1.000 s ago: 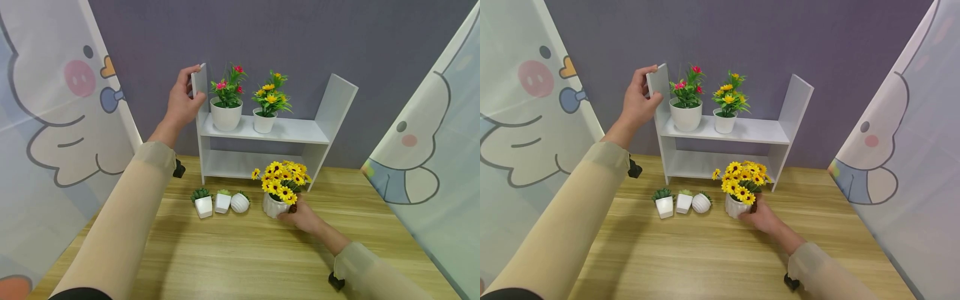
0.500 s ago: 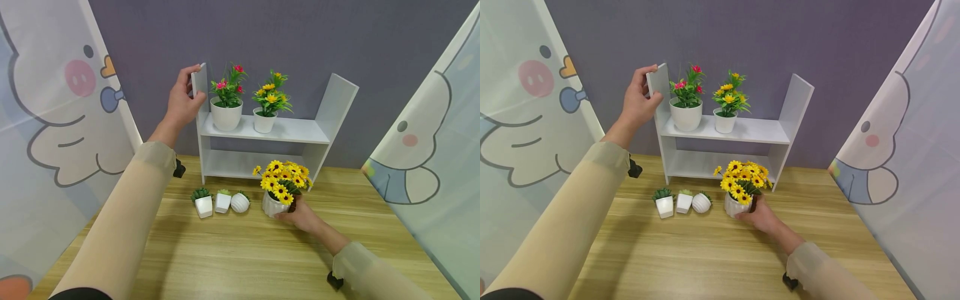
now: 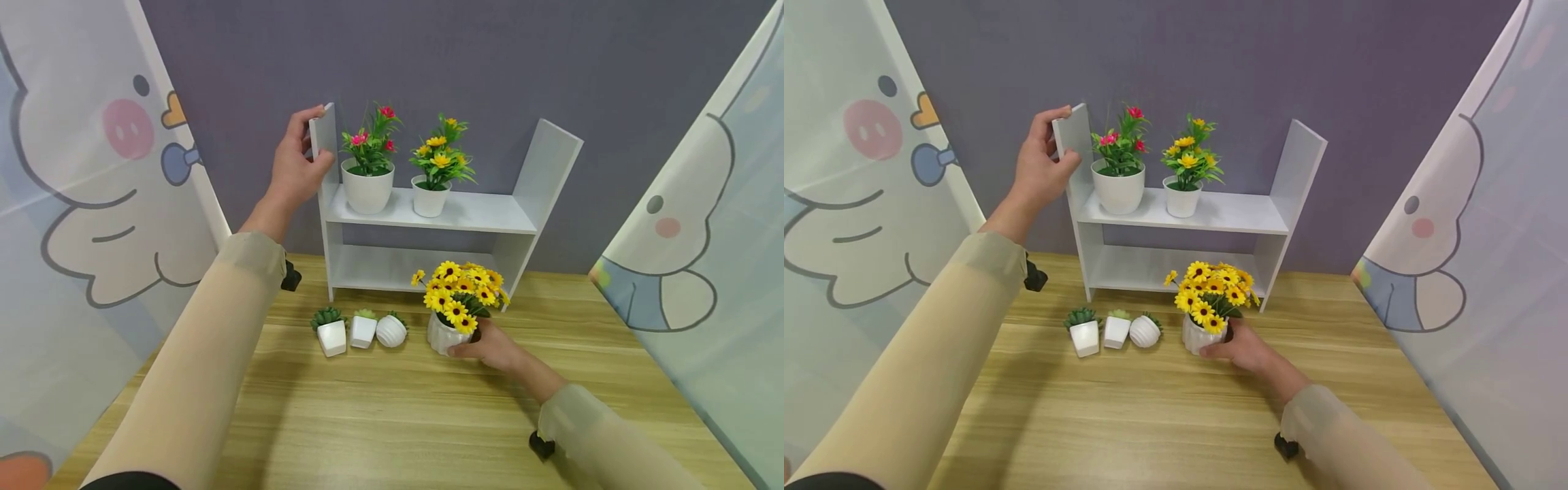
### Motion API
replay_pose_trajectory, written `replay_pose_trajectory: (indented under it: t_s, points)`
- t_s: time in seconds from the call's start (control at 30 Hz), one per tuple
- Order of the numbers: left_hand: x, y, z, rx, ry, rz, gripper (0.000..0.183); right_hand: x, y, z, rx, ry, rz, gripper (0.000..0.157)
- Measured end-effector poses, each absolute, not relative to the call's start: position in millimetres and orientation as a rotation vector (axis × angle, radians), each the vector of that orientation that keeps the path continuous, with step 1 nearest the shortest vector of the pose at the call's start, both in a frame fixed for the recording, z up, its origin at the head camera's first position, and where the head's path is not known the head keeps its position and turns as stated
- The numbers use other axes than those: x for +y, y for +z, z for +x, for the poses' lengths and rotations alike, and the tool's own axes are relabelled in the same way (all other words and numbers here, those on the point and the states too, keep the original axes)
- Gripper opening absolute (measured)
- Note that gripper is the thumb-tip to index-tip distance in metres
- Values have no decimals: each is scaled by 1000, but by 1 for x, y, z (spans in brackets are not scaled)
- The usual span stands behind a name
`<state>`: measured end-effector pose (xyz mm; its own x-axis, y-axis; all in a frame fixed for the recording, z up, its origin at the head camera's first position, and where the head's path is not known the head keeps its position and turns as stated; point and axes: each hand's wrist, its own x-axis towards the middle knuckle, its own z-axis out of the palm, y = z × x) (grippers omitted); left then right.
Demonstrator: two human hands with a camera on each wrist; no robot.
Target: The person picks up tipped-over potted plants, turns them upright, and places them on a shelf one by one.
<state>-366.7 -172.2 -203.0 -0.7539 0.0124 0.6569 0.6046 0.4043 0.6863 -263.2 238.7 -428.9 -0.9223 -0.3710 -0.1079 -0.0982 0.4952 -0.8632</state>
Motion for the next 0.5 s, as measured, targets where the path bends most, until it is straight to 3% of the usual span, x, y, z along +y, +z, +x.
replay_pose_trajectory:
  t_s: [0.5]
  points:
    - [-173,-203,-369,-2089,-1356,-524,66,237,-433,-264,2613,-1267,-356,97]
